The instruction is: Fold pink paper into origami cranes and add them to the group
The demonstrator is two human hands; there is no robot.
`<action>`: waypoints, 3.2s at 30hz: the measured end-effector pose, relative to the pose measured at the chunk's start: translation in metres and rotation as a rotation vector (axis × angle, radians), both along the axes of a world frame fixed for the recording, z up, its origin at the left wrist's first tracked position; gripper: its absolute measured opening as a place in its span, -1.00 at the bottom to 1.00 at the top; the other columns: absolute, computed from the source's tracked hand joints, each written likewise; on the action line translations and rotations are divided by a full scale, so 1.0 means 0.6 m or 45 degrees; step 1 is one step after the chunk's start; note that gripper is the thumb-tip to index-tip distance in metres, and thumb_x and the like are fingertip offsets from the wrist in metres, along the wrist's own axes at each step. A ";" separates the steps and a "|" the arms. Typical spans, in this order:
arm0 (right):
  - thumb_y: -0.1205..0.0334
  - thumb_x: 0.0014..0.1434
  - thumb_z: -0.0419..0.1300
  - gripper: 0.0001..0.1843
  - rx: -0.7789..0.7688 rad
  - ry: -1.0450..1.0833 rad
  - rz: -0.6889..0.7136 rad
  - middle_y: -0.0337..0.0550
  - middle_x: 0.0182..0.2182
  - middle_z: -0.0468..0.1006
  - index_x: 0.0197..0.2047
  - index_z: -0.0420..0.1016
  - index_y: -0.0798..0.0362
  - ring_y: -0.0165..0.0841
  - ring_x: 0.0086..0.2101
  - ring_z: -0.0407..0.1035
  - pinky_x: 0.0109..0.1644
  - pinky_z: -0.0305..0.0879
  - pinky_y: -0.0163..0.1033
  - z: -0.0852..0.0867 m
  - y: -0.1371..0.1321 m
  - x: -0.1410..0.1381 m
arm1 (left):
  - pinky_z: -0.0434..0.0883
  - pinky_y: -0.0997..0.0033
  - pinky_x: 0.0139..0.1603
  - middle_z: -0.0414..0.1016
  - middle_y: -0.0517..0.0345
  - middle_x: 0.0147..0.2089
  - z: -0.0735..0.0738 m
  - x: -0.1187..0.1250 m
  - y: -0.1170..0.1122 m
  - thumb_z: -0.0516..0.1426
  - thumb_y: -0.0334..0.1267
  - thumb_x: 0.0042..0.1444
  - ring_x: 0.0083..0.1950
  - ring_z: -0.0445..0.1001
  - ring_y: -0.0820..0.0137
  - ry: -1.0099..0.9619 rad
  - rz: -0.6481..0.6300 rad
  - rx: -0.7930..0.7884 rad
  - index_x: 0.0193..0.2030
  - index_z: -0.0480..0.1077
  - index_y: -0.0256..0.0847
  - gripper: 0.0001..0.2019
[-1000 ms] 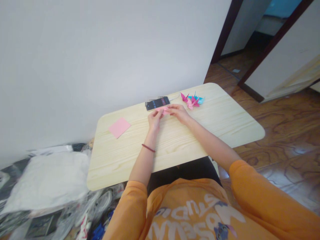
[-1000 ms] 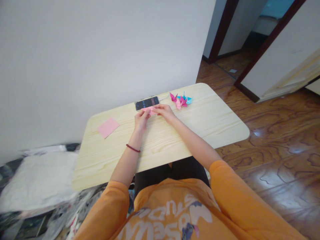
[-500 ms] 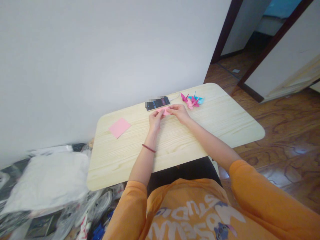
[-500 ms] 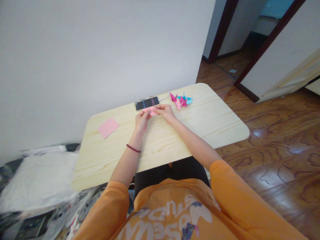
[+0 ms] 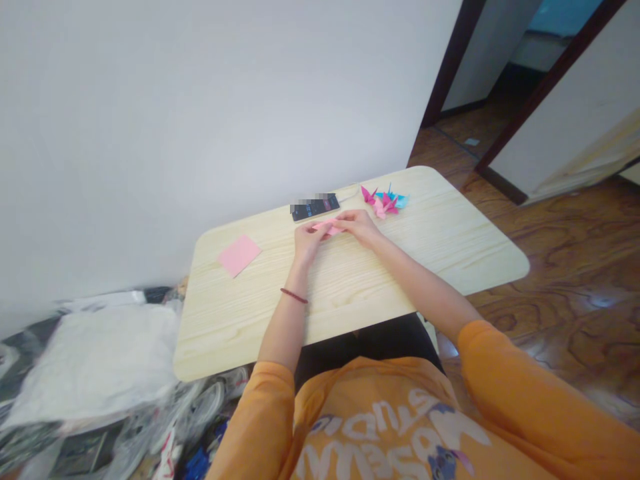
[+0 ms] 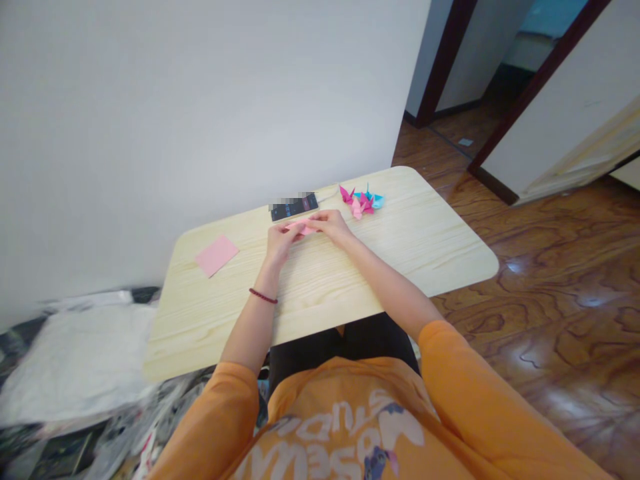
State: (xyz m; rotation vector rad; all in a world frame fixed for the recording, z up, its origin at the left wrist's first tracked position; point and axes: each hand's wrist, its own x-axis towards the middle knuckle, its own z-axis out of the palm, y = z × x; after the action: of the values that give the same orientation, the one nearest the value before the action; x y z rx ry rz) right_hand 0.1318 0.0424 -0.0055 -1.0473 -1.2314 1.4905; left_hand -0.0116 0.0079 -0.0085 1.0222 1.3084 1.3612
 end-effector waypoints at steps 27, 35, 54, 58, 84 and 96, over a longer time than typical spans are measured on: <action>0.25 -0.24 0.42 -0.81 -0.075 -0.027 0.058 -0.19 -0.53 0.56 -0.51 0.55 0.12 -0.47 -0.51 0.36 -0.41 0.28 -0.36 0.015 0.004 0.013 | 0.50 0.44 -0.33 0.53 0.16 -0.51 0.014 -0.005 -0.001 0.28 -0.30 -0.23 -0.45 0.48 0.47 -0.098 0.010 0.008 -0.56 0.48 -0.29 -0.89; 0.20 -0.30 0.42 -0.76 -0.057 -0.031 -0.033 -0.21 -0.57 0.52 -0.54 0.51 0.11 -0.45 -0.50 0.37 -0.46 0.24 -0.37 0.011 0.013 0.020 | 0.53 0.35 -0.21 0.58 0.06 -0.39 0.020 -0.019 0.002 0.25 -0.13 -0.09 -0.33 0.56 0.38 -0.119 -0.225 -0.002 -0.48 0.49 -0.31 -0.76; 0.15 0.00 0.30 -0.82 0.652 -0.245 -0.021 -0.10 -0.29 0.61 -0.30 0.63 0.01 -0.30 -0.24 0.43 -0.16 0.30 -0.22 0.034 -0.017 0.016 | 0.52 0.42 -0.28 0.58 0.09 -0.36 0.021 0.003 -0.006 0.34 -0.12 -0.19 -0.37 0.51 0.44 -0.044 -0.067 0.186 -0.34 0.56 -0.27 -0.71; 0.17 0.03 0.29 -0.84 0.620 -0.327 -0.034 -0.12 -0.33 0.60 -0.31 0.65 0.00 -0.31 -0.26 0.42 -0.15 0.30 -0.21 0.038 -0.017 0.017 | 0.53 0.42 -0.30 0.58 0.11 -0.39 0.024 0.006 -0.007 0.34 -0.13 -0.18 -0.38 0.50 0.44 -0.026 -0.038 0.241 -0.34 0.56 -0.27 -0.72; 0.25 0.14 0.20 -0.85 1.022 -0.677 -0.032 -0.14 -0.35 0.57 -0.31 0.63 -0.07 -0.24 -0.22 0.37 -0.03 0.27 -0.11 0.031 -0.008 0.027 | 0.54 0.40 -0.24 0.55 0.13 -0.41 0.032 -0.001 -0.008 0.34 -0.10 -0.14 -0.38 0.51 0.45 0.005 -0.076 0.206 -0.36 0.51 -0.28 -0.71; 0.15 0.13 0.22 -0.85 0.954 -0.595 -0.056 -0.14 -0.38 0.56 -0.30 0.63 -0.07 -0.28 -0.31 0.37 -0.11 0.30 -0.15 0.027 -0.008 0.026 | 0.53 0.37 -0.25 0.53 0.15 -0.43 0.027 -0.001 -0.005 0.32 -0.08 -0.12 -0.38 0.52 0.43 -0.005 -0.046 0.261 -0.35 0.44 -0.26 -0.70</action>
State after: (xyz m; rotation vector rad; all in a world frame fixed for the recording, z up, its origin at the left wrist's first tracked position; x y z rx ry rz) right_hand 0.1472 0.0374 0.0108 -0.8999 -1.8759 0.6371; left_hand -0.0124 0.0050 0.0075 1.1744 1.1595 1.4912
